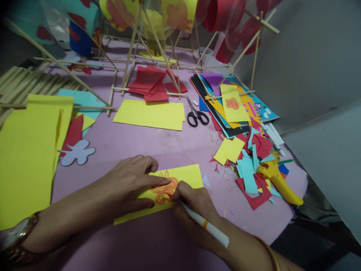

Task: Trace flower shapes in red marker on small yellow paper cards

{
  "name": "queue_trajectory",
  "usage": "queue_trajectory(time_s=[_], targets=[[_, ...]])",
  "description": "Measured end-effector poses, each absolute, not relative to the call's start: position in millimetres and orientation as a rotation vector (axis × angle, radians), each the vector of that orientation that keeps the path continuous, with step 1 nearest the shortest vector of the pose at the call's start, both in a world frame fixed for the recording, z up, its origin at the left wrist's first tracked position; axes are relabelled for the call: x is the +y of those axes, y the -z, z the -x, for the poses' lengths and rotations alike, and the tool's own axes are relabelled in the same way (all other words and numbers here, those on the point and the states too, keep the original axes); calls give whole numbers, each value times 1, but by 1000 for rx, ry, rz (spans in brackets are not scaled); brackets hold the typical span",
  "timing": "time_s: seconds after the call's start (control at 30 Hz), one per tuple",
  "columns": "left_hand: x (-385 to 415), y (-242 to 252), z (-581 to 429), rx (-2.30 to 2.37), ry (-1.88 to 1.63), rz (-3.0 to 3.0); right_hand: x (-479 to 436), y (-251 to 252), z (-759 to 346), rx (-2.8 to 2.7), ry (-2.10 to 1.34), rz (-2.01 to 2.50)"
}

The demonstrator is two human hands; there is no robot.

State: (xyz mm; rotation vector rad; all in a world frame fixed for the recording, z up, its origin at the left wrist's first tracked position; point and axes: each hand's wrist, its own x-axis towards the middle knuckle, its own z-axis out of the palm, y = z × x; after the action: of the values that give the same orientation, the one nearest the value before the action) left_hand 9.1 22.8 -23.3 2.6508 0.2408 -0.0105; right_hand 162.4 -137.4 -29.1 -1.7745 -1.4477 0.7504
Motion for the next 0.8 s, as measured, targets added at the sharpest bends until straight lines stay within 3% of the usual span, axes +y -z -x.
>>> queue_trajectory(time_s=[0.8], targets=[[24,26,-8,232,-26,-2682,-144,34,-166,-1417,-822,1727]])
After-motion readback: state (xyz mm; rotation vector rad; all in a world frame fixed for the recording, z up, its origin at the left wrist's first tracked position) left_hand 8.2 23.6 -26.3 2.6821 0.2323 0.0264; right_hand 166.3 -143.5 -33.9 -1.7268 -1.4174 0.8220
